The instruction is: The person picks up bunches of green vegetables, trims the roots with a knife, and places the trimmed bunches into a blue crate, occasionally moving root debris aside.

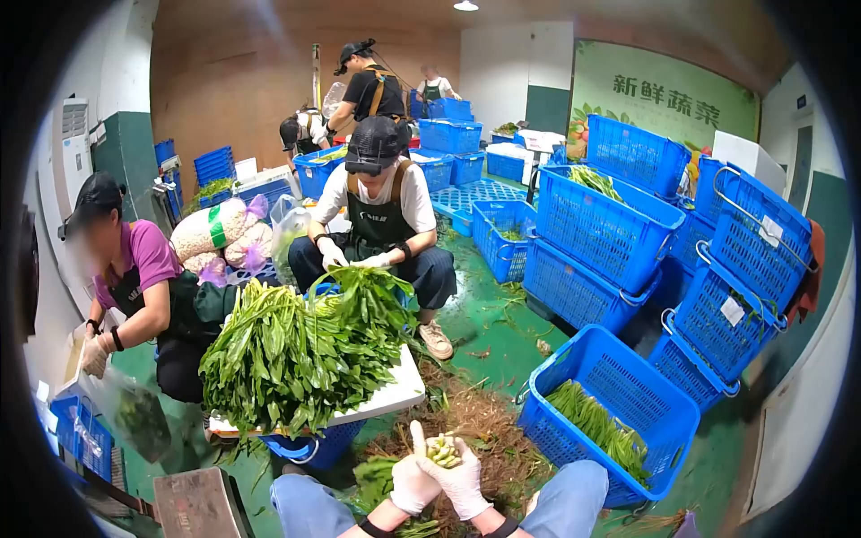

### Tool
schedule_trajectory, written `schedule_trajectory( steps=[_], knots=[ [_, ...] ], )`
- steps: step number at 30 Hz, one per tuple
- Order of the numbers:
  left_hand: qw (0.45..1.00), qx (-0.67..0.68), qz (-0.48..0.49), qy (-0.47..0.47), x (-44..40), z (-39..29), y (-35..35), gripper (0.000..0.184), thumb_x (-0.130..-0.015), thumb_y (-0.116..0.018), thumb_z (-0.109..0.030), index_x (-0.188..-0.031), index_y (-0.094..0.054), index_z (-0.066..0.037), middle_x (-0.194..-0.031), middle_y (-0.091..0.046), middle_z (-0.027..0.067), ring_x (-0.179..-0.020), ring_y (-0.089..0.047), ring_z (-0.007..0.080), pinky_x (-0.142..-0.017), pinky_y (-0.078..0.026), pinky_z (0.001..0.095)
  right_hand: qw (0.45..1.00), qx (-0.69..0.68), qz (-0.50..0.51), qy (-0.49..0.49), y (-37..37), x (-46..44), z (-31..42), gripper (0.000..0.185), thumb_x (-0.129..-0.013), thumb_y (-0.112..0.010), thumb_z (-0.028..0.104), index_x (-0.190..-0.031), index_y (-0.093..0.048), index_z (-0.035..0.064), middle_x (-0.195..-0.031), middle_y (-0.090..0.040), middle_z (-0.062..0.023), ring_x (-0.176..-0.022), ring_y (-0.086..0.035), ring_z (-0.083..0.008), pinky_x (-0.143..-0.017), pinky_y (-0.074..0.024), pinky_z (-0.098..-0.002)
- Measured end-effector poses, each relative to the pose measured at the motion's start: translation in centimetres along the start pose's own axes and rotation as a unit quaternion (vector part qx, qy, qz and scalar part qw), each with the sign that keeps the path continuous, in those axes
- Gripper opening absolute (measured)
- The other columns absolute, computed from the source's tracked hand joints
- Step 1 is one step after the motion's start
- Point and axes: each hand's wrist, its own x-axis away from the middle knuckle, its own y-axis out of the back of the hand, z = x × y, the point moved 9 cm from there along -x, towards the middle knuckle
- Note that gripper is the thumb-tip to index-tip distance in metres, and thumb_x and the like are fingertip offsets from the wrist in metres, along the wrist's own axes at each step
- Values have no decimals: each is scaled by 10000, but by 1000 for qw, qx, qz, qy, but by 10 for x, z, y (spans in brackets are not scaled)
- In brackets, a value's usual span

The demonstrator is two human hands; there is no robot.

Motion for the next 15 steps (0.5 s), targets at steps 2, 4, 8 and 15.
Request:
schedule_trajectory(
  steps=[2, 4, 8, 15],
  knots=[
    [998, 21, 26, -57, 0, -2, -9, 916, -681, -720, -228, -1394, -296, 161, -613, -575, 116, -560, -584, 292, -514, -469, 369, 998, -58, -28, 9, 2, 1, 2, 357, -702, -829, 14, -995, -624, 15, -995, -683, -53, -881, -646, -113, -809, -534, -277],
    [993, 21, 36, -107, 3, -9, -7, 956, -625, -755, -183, -1385, -293, 168, -775, -602, 169, -726, -600, 324, -632, -481, 403, 997, -55, -51, 15, 6, -4, 10, 291, -717, -797, -21, -956, -635, 18, -936, -691, -38, -843, -651, -113, -787, -540, -282],
    [991, -18, 39, -124, -15, -33, 10, 1054, -569, -789, -108, -1418, -220, 146, -948, -638, 138, -788, -568, 335, -738, -459, 428, 988, -50, -136, 54, 43, -27, 56, 194, -762, -768, 78, -900, -632, 72, -841, -663, 5, -752, -608, -105, -696, -499, -281],
    [986, -54, 153, 44, 3, 48, -50, 1039, -637, -806, -211, -1485, -241, -8, -1038, -622, 140, -924, -605, 320, -861, -463, 401, 879, -206, -315, 294, 263, -70, 201, 176, -822, -672, 83, -919, -533, 130, -838, -584, 4, -780, -580, -109, -701, -488, -289]
  ],
)
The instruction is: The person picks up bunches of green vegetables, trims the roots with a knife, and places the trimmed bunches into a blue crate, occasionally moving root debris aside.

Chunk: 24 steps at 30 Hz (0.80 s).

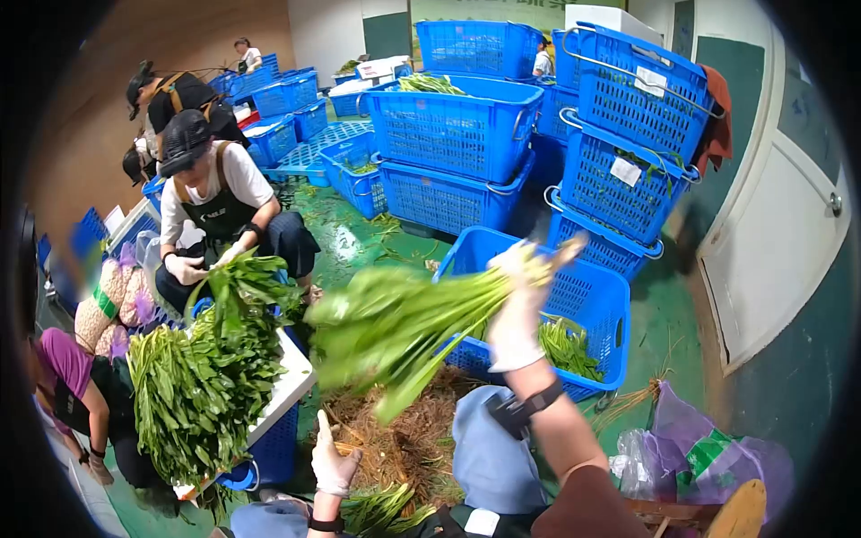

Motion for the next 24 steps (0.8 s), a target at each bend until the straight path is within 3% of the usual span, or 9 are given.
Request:
schedule_trajectory(
  steps=[6, 9, 14, 15, 16, 17, 20, 22, 24],
  knots=[
    [995, -52, 66, -44, 3, 9, -46, 981, -633, -786, -132, -1481, -298, -71, -1050, -646, 129, -921, -636, 318, -819, -518, 380, 967, 60, -175, 172, 139, -149, 115, 188, -825, -709, 126, -976, -622, 59, -904, -636, -31, -815, -606, -137, -774, -478, -300],
    [988, -82, 127, -9, 3, 30, -74, 876, -637, -788, -151, -1426, -415, -87, -1023, -654, 125, -924, -636, 309, -821, -516, 369, 969, 127, -178, 114, 204, -202, 110, 179, -813, -731, 137, -946, -628, 74, -876, -635, -20, -767, -605, -136, -737, -483, -288],
    [983, -80, 160, -38, -3, 41, -103, 818, -655, -794, -204, -1398, -463, -120, -1027, -647, 131, -932, -629, 312, -836, -501, 391, 965, 140, -135, -178, 267, -233, -12, 136, -813, -734, 180, -856, -609, 146, -771, -629, 1, -687, -607, -139, -652, -494, -269],
    [983, -66, 168, -35, -3, 33, -97, 680, -736, -741, -195, -1369, -505, -119, -1040, -658, 144, -929, -628, 322, -833, -505, 387, 949, 127, -114, -264, 271, -229, -47, 122, -818, -723, 177, -846, -610, 140, -748, -631, -6, -670, -609, -149, -655, -503, -283],
    [983, -53, 174, -31, -5, 28, -95, 545, -818, -687, -185, -1340, -547, -117, -1053, -668, 157, -927, -628, 332, -830, -509, 383, 946, 134, -85, -282, 272, -230, -79, 129, -819, -722, 191, -843, -611, 129, -740, -633, -16, -663, -611, -156, -663, -509, -291],
    [988, -38, 109, -102, -8, 15, -88, 538, -806, -688, -164, -1324, -559, -96, -957, -666, 152, -837, -622, 324, -780, -508, 395, 939, 151, -62, -304, 274, -229, -112, 128, -824, -717, 194, -838, -608, 128, -738, -631, -19, -678, -614, -156, -666, -508, -289],
    [986, -43, 142, -77, -11, 22, -100, 556, -783, -681, -122, -1326, -560, -99, -884, -658, 148, -796, -611, 332, -748, -505, 411, 911, 232, -57, -337, 330, -216, -234, 211, -795, -726, 242, -884, -621, 82, -790, -649, -67, -740, -627, -199, -688, -508, -324],
    [986, -79, 123, -85, -12, 24, -103, 598, -767, -683, -113, -1347, -542, -119, -849, -649, 147, -782, -609, 335, -736, -503, 417, 853, 384, -82, -344, 410, -211, -321, 371, -747, -747, 280, -974, -638, 7, -880, -678, -137, -816, -645, -266, -734, -509, -380],
    [971, -93, 221, -12, -2, 48, -121, 619, -762, -682, -113, -1362, -530, -137, -870, -645, 155, -805, -603, 349, -751, -504, 414, 602, 719, -109, -330, 415, -185, -334, 553, -704, -757, 316, -1080, -617, -64, -1003, -678, -221, -925, -648, -353, -817, -493, -422]
  ],
)
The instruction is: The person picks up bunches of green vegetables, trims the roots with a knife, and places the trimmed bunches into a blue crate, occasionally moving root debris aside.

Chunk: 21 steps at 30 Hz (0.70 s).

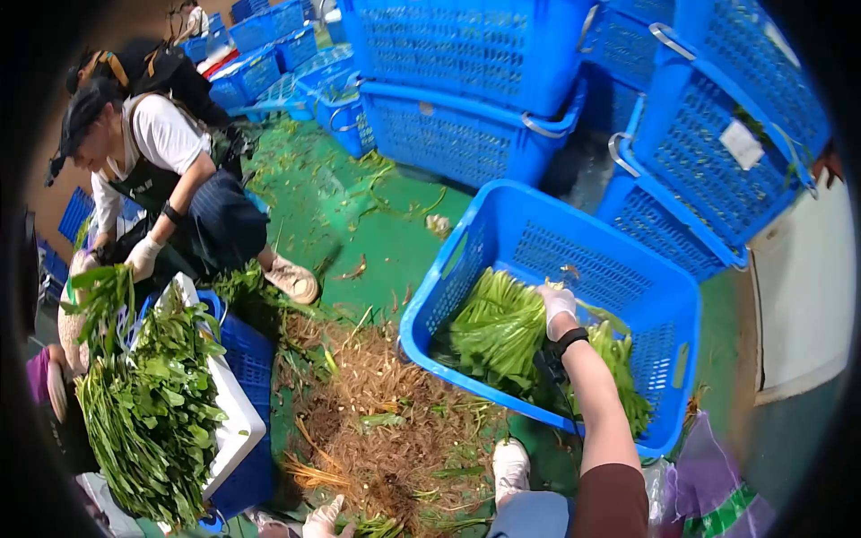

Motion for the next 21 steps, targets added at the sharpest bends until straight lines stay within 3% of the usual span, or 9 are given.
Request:
schedule_trajectory(
  steps=[2, 5, 8, 10, 12, 14, 16, 18, 21],
  knots=[
    [999, 22, 30, 27, -10, 0, 2, 594, -773, -680, -72, -1348, -531, -103, -1009, -651, 163, -926, -612, 328, -833, -507, 395, 995, -25, -40, 89, -7, 31, 13, 527, -724, -736, 336, -1053, -633, -62, -1011, -670, -268, -967, -645, -396, -832, -481, -428],
    [996, -50, 73, 16, -12, 15, -25, 739, -709, -760, -280, -1381, -488, -136, -1021, -638, 134, -929, -605, 322, -844, -481, 423, 981, -57, -5, 183, -33, 6, 14, 505, -747, -734, 367, -990, -644, -66, -953, -673, -263, -905, -656, -402, -766, -490, -445],
    [996, -13, 79, 44, -16, 24, -22, 655, -766, -719, -273, -1363, -498, -124, -1055, -622, 174, -967, -585, 350, -870, -467, 436, 983, 65, 42, 164, -47, 7, 12, 636, -773, -713, 495, -1055, -652, -72, -1002, -685, -216, -911, -639, -273, -807, -478, -408],
    [994, -38, 82, 56, -15, 35, -22, 645, -769, -716, -260, -1360, -500, -120, -1072, -617, 186, -991, -581, 349, -885, -461, 434, 971, 69, 53, 223, -82, -44, -9, 733, -748, -723, 555, -1121, -630, -69, -1089, -669, -218, -1013, -642, -318, -885, -461, -403],
    [991, -51, 80, 99, -11, 48, -18, 644, -767, -717, -246, -1360, -500, -116, -1089, -614, 186, -1015, -576, 344, -893, -459, 426, 975, 160, 37, 152, -59, -4, 18, 844, -720, -723, 611, -1194, -602, -77, -1157, -645, -237, -1117, -615, -323, -921, -455, -385],
    [993, -63, 28, 99, -3, 58, -9, 665, -762, -707, -262, -1373, -480, -131, -1089, -609, 144, -1001, -576, 325, -877, -451, 425, 970, 165, 73, 162, -47, 10, 32, 857, -707, -712, 640, -1124, -627, -103, -1085, -657, -280, -1074, -640, -343, -885, -480, -403],
    [991, -47, 11, 125, -2, 61, 3, 639, -754, -714, -248, -1346, -510, -124, -1071, -612, 148, -988, -580, 330, -865, -450, 427, 959, 50, 157, 230, -46, 6, 25, 817, -721, -721, 596, -1133, -621, -102, -1126, -652, -262, -1059, -649, -318, -869, -482, -384],
    [993, -29, -7, 113, 0, 52, 14, 628, -750, -720, -245, -1335, -523, -124, -1062, -613, 146, -982, -582, 329, -861, -449, 427, 950, 147, 158, 224, -10, 38, 32, 721, -757, -698, 559, -1092, -641, -77, -1068, -674, -243, -1026, -657, -312, -862, -480, -379],
    [997, -23, -36, 60, 7, 32, 23, 595, -740, -731, -227, -1300, -557, -127, -1008, -612, 129, -945, -582, 317, -843, -451, 418, 879, 311, 20, 359, 66, 150, 76, 511, -869, -581, 459, -1057, -645, -12, -919, -689, -175, -907, -671, -290, -816, -482, -386]
  ],
)
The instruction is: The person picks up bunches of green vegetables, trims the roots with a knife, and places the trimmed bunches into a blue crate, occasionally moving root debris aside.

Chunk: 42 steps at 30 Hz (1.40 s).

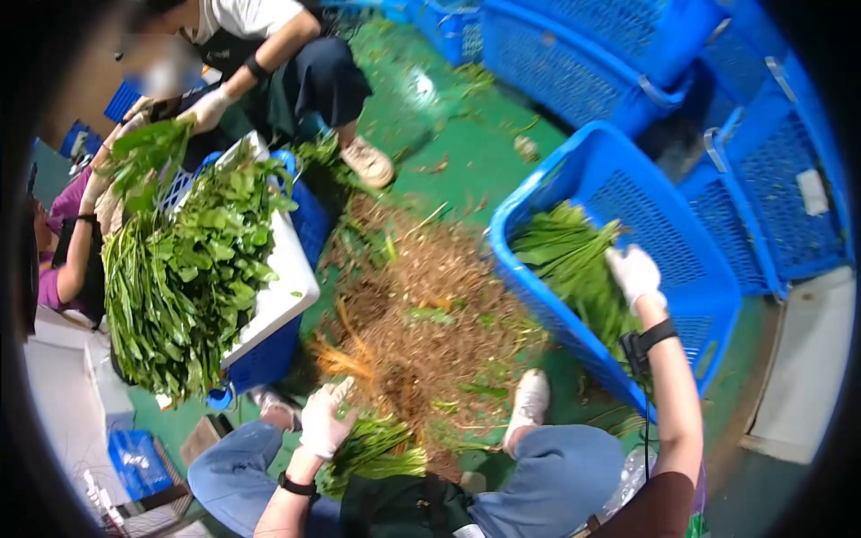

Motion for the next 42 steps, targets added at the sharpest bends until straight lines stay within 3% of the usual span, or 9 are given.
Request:
schedule_trajectory(
  steps=[3, 7, 11, 16, 24, 29, 33, 37, 42],
  knots=[
    [998, 30, -13, -48, 13, -22, 15, 572, -736, -733, -217, -1279, -574, -134, -990, -612, 117, -929, -580, 311, -846, -451, 410, 965, -215, 148, 3, -18, 13, -21, 390, -922, -508, 367, -1050, -636, 22, -852, -682, -128, -776, -661, -238, -751, -484, -362],
    [995, 20, -51, -86, 34, -36, 37, 502, -733, -740, -208, -1216, -618, -139, -965, -623, 101, -913, -587, 302, -838, -456, 400, 942, -305, 99, 100, 82, 84, 62, 317, -938, -464, 274, -1022, -657, 37, -888, -667, -109, -717, -640, -190, -736, -484, -332],
    [963, 218, -126, -98, 52, -42, 71, 409, -810, -718, -213, -1193, -637, -97, -1004, -672, 117, -958, -626, 302, -847, -488, 375, 889, -99, -70, 442, 157, 218, 203, 202, -886, -576, 251, -1008, -680, 128, -842, -643, -100, -733, -615, -243, -678, -485, -371],
    [896, 404, -135, -124, 69, -59, 110, 438, -853, -691, -283, -1237, -608, -91, -1083, -633, 131, -1018, -615, 269, -894, -480, 355, 776, 78, -5, 626, 146, 359, 317, 287, -842, -639, 281, -1108, -625, 175, -748, -557, -45, -693, -578, -237, -572, -451, -371],
    [868, 409, -265, -98, 79, -34, 118, 93, -785, -702, -126, -860, -748, -96, -919, -669, 46, -910, -630, 231, -808, -499, 322, 723, 45, 37, 688, 100, 427, 366, 214, -840, -641, 266, -1019, -633, 149, -753, -541, -45, -704, -563, -231, -594, -444, -380],
    [853, 474, -216, 19, 56, 15, 87, 128, -757, -726, -57, -879, -757, -78, -882, -678, 65, -815, -630, 198, -776, -504, 288, 739, 27, 33, 673, 101, 413, 356, 313, -828, -653, 259, -1122, -629, 151, -776, -563, -42, -710, -567, -231, -611, -452, -374],
    [920, 205, -326, 77, 64, 20, 102, 683, -625, -850, -324, -1232, -627, -104, -1098, -631, 105, -1081, -562, 282, -959, -441, 402, 796, -6, -24, 605, 111, 380, 339, 302, -806, -672, 225, -1096, -635, 153, -767, -552, -36, -718, -573, -233, -622, -448, -385],
    [992, 107, 42, 57, 48, 27, -34, 626, -720, -773, -373, -1284, -577, -184, -1206, -569, 154, -1121, -547, 326, -953, -429, 435, 836, -59, -95, 537, 136, 348, 320, 289, -770, -715, 196, -1053, -665, 163, -734, -535, -32, -695, -562, -226, -601, -433, -364],
    [974, -105, 192, 56, 75, 40, -201, 566, -720, -766, -350, -1199, -563, -127, -1091, -604, 124, -1039, -588, 294, -876, -446, 441, 871, -25, -98, 480, 136, 322, 302, 302, -751, -730, 213, -1045, -679, 165, -711, -531, -28, -673, -570, -221, -581, -444, -364]
  ],
)
